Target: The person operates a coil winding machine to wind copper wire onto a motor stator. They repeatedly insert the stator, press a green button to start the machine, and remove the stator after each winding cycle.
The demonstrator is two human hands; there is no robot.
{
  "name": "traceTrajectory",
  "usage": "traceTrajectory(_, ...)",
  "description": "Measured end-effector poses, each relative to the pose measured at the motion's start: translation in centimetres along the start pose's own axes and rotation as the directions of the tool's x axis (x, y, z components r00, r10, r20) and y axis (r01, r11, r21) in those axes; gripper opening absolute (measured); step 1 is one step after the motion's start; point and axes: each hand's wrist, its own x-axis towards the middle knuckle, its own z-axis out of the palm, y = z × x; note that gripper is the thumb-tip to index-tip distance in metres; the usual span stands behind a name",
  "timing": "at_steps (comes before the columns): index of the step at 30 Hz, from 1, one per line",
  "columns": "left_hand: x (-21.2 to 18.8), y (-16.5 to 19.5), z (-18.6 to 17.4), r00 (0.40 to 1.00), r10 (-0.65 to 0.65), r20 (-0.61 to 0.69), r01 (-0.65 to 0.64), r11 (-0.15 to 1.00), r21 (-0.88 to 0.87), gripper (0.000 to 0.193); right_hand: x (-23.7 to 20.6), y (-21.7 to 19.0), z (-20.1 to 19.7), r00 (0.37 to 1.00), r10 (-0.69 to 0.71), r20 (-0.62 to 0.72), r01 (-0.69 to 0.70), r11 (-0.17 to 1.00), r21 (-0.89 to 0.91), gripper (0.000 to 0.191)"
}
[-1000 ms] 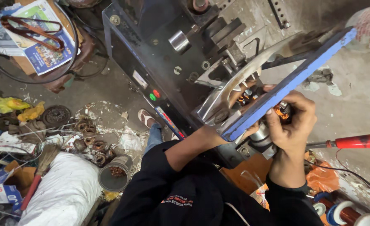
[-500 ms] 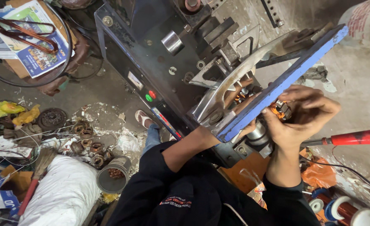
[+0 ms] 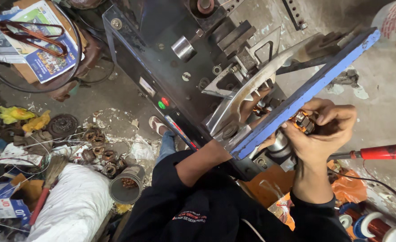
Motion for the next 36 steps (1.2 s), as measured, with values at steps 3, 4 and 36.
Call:
traceTrajectory(3,-0.1,-0.2,0.4,1.0,0.005,-0.016,-0.005,1.0,0.0,0.066,-0.3,0.6,-0.3,0.999,-0.031,-0.01,0.031,1.0,0.001,0.063)
traceTrajectory(4,-0.2,-0.3,0.6,1.0,0.005,-0.019,-0.005,1.0,0.002,0.067,-0.3,0.7,-0.2,0.999,-0.045,-0.01,0.045,0.999,-0.001,0.063)
traceTrajectory(36,1.3,0.5,-1.3,0.993,0.015,0.113,-0.013,1.0,-0.018,0.054,0.3,0.2,1.3,0.968,-0.243,0.06,0.245,0.873,-0.422,0.046)
